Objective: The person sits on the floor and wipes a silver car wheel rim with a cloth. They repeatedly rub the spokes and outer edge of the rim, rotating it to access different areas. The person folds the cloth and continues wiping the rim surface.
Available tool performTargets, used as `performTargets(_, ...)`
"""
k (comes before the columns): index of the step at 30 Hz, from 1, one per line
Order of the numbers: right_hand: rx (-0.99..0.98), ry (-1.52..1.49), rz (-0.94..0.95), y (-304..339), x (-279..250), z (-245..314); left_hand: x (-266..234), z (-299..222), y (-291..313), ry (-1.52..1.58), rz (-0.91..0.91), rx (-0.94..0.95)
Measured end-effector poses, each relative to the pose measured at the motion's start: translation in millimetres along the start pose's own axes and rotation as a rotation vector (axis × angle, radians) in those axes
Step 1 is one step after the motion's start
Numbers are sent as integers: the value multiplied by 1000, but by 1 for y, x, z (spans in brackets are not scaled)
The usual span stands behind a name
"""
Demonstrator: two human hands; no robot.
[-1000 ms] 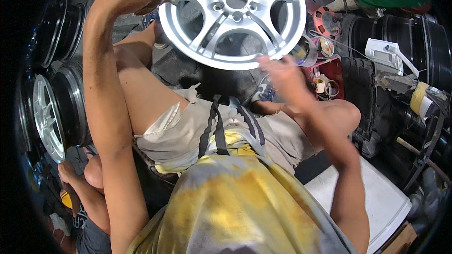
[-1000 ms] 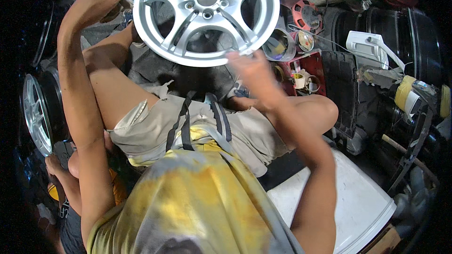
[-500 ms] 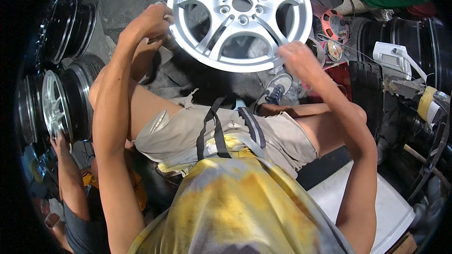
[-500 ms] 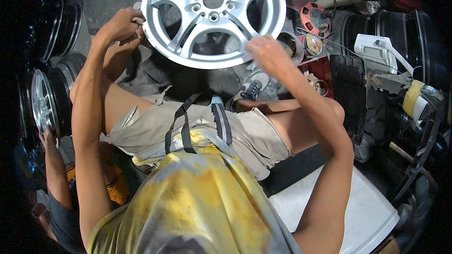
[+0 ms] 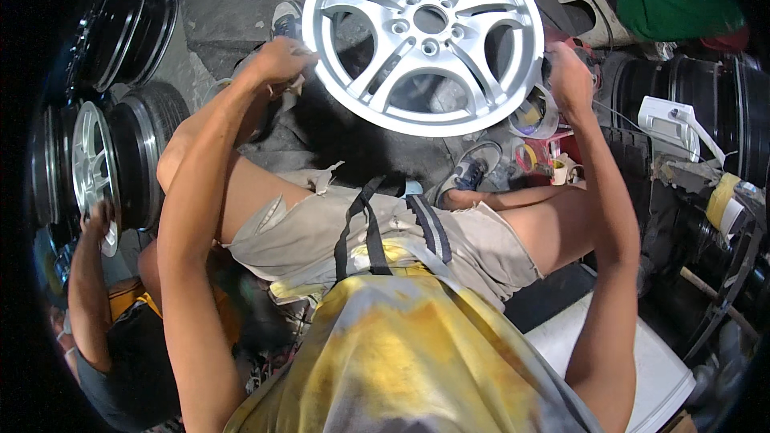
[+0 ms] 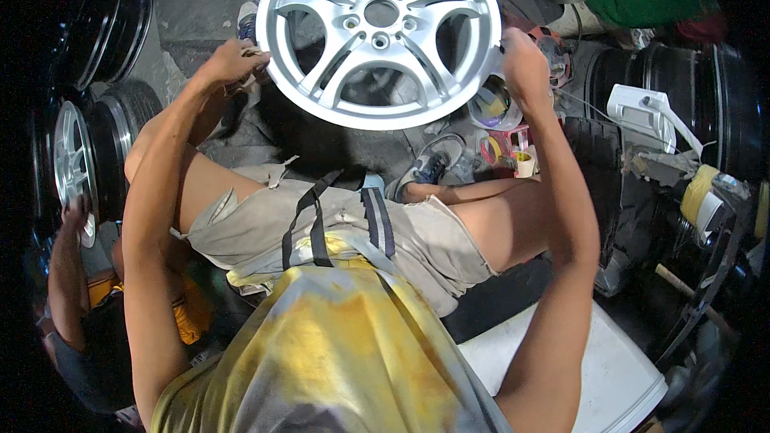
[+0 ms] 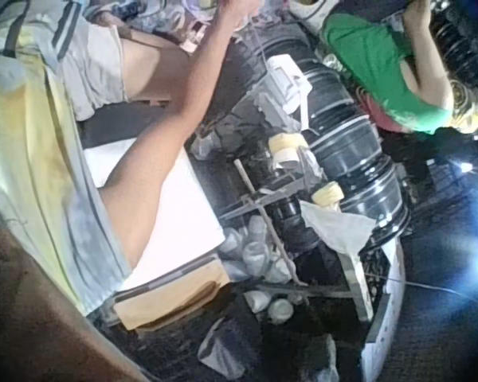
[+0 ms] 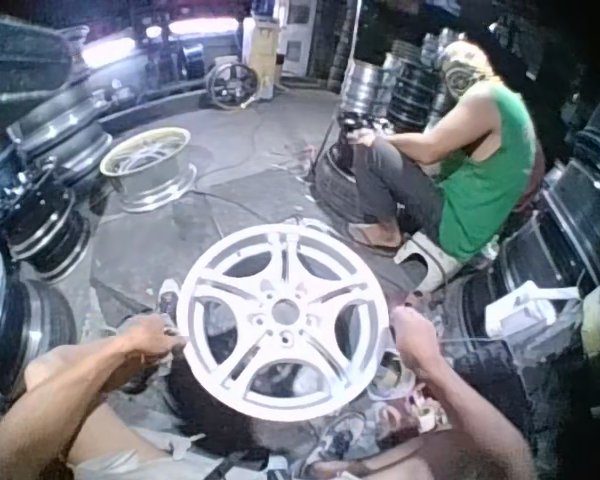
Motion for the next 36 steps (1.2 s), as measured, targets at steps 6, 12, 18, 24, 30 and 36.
performTargets(6,805,-1176,-58,14,64,-29,42,-2,-13,134,80,4)
performTargets(12,768,-876,67,19,111,-68,35,-22,-3,-107,14,-157)
performTargets(18,882,-1110,181,59,85,30,10,26,-69,111,-270,-283)
performTargets(24,760,-1517,516,101,55,123,-53,7,-87,-4,-439,-147)
performTargets(30,154,-749,222,67,-9,101,-24,-53,1,-255,-426,296)
performTargets(36,-382,-343,93,10,-8,208,87,-52,83,-762,62,372)
Point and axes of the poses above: each hand's wrist, its own y-axis away from the middle knuckle, its own x-axis out of the palm, z = x × y, the point moved 4 cm from there along -y, towards the middle knuckle, and after that the axes turned 12 degrees about -x, right-handed, at the moved point
